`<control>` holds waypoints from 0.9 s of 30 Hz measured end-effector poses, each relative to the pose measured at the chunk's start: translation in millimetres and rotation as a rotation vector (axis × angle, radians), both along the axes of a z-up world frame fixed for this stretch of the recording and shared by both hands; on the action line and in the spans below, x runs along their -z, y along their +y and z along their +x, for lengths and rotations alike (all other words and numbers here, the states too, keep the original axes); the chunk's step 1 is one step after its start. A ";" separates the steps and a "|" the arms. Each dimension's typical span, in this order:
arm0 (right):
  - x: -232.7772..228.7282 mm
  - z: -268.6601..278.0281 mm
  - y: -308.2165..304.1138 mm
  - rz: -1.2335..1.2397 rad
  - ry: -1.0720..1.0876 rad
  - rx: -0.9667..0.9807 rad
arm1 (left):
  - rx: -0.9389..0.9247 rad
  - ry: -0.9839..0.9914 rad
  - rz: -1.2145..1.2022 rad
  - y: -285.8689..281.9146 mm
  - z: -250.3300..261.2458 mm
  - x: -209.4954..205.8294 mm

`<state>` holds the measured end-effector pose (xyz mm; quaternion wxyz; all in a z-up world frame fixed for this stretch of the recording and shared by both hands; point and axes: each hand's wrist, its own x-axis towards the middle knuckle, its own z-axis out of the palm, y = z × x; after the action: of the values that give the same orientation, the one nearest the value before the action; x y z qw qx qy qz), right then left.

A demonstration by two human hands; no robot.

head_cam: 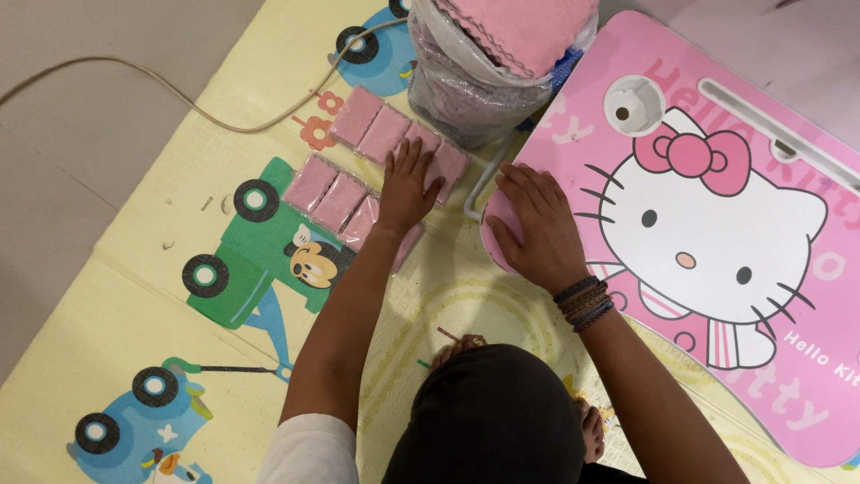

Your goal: The person uses a lint roller to remove debris from small pieces of pink fabric before placing them into individual plastic sleeves.

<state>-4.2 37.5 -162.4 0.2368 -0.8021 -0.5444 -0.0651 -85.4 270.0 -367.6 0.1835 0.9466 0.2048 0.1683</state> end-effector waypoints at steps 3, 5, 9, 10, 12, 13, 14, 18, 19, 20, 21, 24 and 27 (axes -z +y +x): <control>-1.0 -0.5 0.2 0.003 -0.002 0.001 | 0.045 -0.176 0.027 0.9 -0.9 -27.8; -0.8 0.0 0.0 0.018 -0.031 -0.004 | 0.046 -0.297 0.012 7.6 5.8 -40.4; -1.7 -0.9 0.8 0.061 -0.046 0.006 | 0.052 -0.645 0.128 39.1 46.1 -95.5; -5.5 -1.1 -0.2 0.068 -0.048 0.011 | 0.059 -0.647 0.133 47.3 55.4 -126.6; -13.3 -1.0 -2.9 0.048 0.077 -0.059 | 0.260 -0.734 0.113 61.7 74.6 -189.1; -13.9 -1.2 -2.4 0.055 0.073 -0.054 | 0.268 -0.737 0.118 70.7 83.2 -204.1; -14.5 -1.4 -2.5 0.064 0.072 -0.052 | 0.309 -0.681 0.173 78.9 91.8 -218.5; -13.6 -2.3 -4.0 0.103 0.074 -0.051 | 0.508 -0.478 0.253 112.2 110.5 -251.2; -14.3 -2.4 -4.6 0.104 0.072 -0.044 | 0.515 -0.480 0.253 118.0 114.0 -251.3; -15.1 -2.2 -4.5 0.106 0.071 -0.049 | 0.533 -0.408 0.284 124.4 117.4 -251.7; -16.0 -2.0 -4.2 0.109 0.069 -0.054 | 0.551 -0.335 0.317 130.9 121.0 -252.2; -17.3 -2.1 -4.2 0.114 0.080 -0.046 | 0.541 -0.244 0.358 138.1 127.7 -251.0; -15.3 -1.8 -4.6 0.096 0.088 -0.039 | 0.550 -0.224 0.346 140.4 130.8 -245.6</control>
<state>-6.1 33.0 -147.1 0.2999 -0.7810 -0.5454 -0.0513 45.3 410.4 -122.0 0.0801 0.9591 -0.1113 0.2477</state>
